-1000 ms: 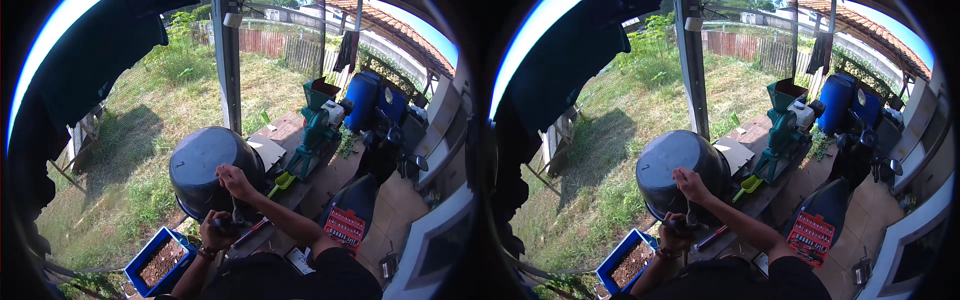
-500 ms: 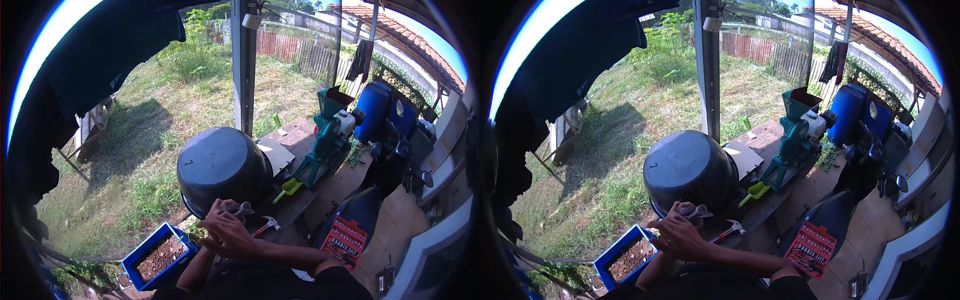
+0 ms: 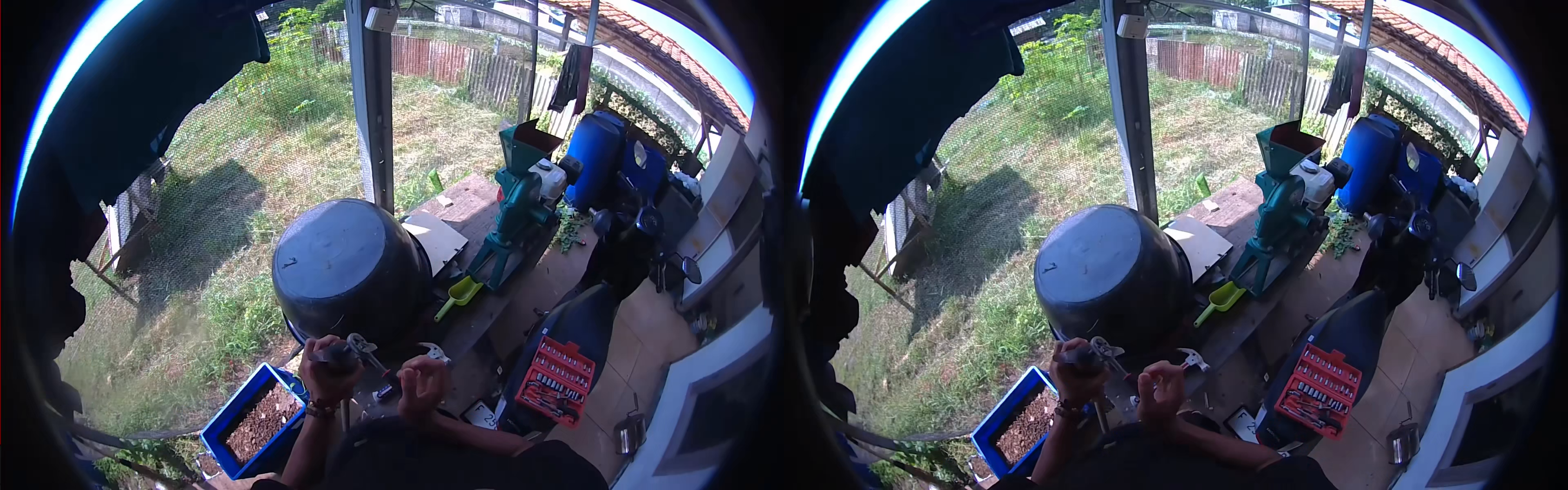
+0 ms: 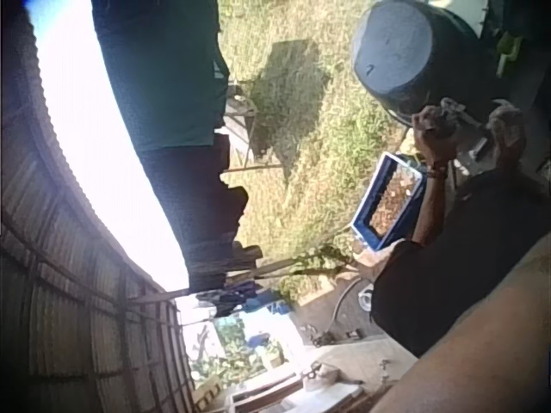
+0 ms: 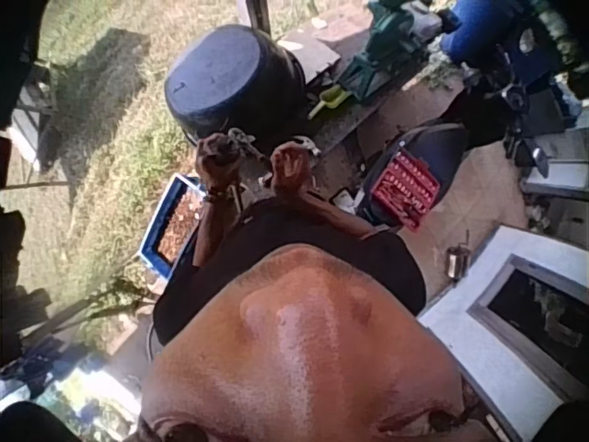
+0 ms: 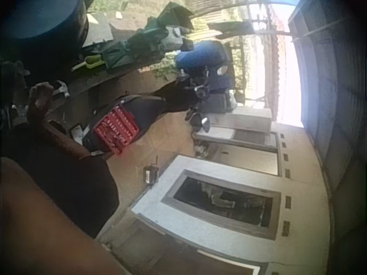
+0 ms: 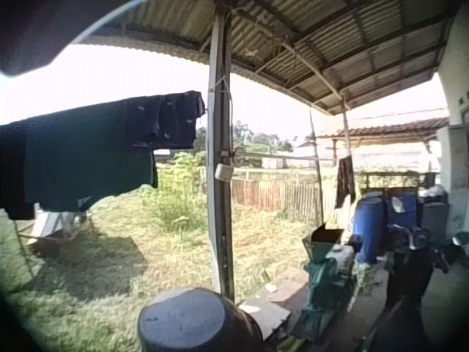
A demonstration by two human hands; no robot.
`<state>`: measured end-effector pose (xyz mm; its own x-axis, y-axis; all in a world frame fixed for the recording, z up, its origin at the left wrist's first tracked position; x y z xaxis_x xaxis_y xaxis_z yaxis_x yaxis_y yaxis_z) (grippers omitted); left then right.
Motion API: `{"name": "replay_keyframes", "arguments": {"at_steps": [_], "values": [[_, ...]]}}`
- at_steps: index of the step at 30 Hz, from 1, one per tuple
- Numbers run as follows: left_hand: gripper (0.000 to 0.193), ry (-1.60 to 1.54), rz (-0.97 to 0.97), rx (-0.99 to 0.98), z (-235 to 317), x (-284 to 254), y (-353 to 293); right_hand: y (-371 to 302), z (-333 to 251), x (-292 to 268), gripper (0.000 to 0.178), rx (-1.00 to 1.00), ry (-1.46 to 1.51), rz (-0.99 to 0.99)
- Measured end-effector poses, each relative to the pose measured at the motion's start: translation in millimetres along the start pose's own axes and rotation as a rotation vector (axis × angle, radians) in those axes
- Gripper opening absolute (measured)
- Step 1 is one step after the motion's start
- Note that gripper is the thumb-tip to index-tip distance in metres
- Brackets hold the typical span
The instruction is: The person is using a wrench and hammer to disassemble and repair a trimmer head for a brush cutter.
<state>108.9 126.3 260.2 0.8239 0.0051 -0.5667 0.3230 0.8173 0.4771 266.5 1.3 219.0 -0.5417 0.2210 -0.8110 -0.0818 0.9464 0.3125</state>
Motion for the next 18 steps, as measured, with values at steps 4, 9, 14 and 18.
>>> {"name": "replay_keyframes", "arguments": {"at_steps": [4, 9, 14, 18], "values": [[0.047, -0.055, 0.021, -0.05, -4, -11, -7, 19, 8, 8, 0.007, 0.627, 1.205, 0.975], [0.051, -0.097, -0.042, 0.081, 12, -10, -21, 76, 74, 19, 0.01, 0.646, 1.303, 0.812], [0.054, -0.041, -0.103, 0.115, 23, -1, -17, 153, 65, -19, 0.01, 0.446, 1.207, 0.477], [0.055, -0.018, -0.119, 0.064, 13, 8, -12, 186, 35, -31, 0.015, 0.355, 0.787, 0.314]]}}
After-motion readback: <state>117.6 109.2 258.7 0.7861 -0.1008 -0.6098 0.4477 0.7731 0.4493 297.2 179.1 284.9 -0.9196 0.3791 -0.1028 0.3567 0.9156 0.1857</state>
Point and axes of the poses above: each hand's wrist, its own y-axis towards the middle knuckle, its own x-axis out of the palm, z = x × y, the point moved 4 cm from there along y, towards the middle knuckle, and after that the axes turned 1 degree about y, right-handed, at the moved point
